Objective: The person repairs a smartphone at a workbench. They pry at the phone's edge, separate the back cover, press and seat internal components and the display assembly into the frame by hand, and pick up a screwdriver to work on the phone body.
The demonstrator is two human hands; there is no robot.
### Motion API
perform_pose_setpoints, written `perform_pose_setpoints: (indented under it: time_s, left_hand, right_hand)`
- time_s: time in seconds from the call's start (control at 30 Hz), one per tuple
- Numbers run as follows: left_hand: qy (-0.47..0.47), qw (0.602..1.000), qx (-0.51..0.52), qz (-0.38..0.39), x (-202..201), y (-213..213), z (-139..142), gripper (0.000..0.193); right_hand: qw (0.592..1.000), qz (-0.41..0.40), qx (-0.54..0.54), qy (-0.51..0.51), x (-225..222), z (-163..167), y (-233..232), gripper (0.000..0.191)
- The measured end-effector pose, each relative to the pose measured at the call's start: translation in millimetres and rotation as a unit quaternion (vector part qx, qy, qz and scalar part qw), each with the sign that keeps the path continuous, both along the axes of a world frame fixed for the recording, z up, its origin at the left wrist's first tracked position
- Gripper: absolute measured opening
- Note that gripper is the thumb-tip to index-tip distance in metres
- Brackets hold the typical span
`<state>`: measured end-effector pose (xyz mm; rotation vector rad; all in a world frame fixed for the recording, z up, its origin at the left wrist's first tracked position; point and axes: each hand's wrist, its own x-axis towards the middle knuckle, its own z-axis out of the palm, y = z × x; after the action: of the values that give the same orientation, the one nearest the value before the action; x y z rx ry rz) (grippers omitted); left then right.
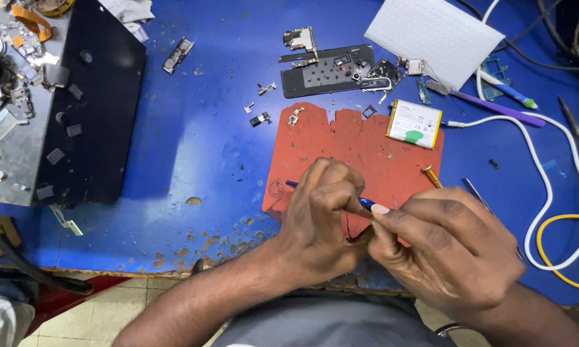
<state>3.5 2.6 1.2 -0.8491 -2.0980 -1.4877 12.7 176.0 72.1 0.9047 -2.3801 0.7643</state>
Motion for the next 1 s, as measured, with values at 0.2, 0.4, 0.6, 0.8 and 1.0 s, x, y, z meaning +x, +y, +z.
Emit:
perform_pose_setpoints:
  time_s: [0.2, 0.4, 0.6, 0.8, 1.0]
  left_hand:
    - [-0.004, 1.0, -0.004, -0.004, 1, 0, -2, 0.072]
    - [0.019, 1.0, -0.003, -0.006, 1, -1, -7, 0.072]
    - [0.022, 1.0, -0.017, 0.011, 3, 1, -9, 0.069]
    - [0.02, 0.999, -0.036, 0.028, 2, 12, -8, 0.07]
    - [-0.006, 0.999, -0.036, 0.015, 3, 13, -6, 0.071]
  right_hand:
    - [0.993, 0.009, -0.088, -0.08, -2, 1, -1, 0.026]
    - [0.975, 0.012, -0.112, -0.192, -7, 7, 7, 0.025]
    - [0.965, 0.037, -0.121, -0.232, -9, 11, 12, 0.025]
    - [0.958, 0.045, -0.131, -0.252, -11, 11, 22, 0.023]
    - [0.953, 0.051, -0.131, -0.27, -11, 12, 29, 0.027]
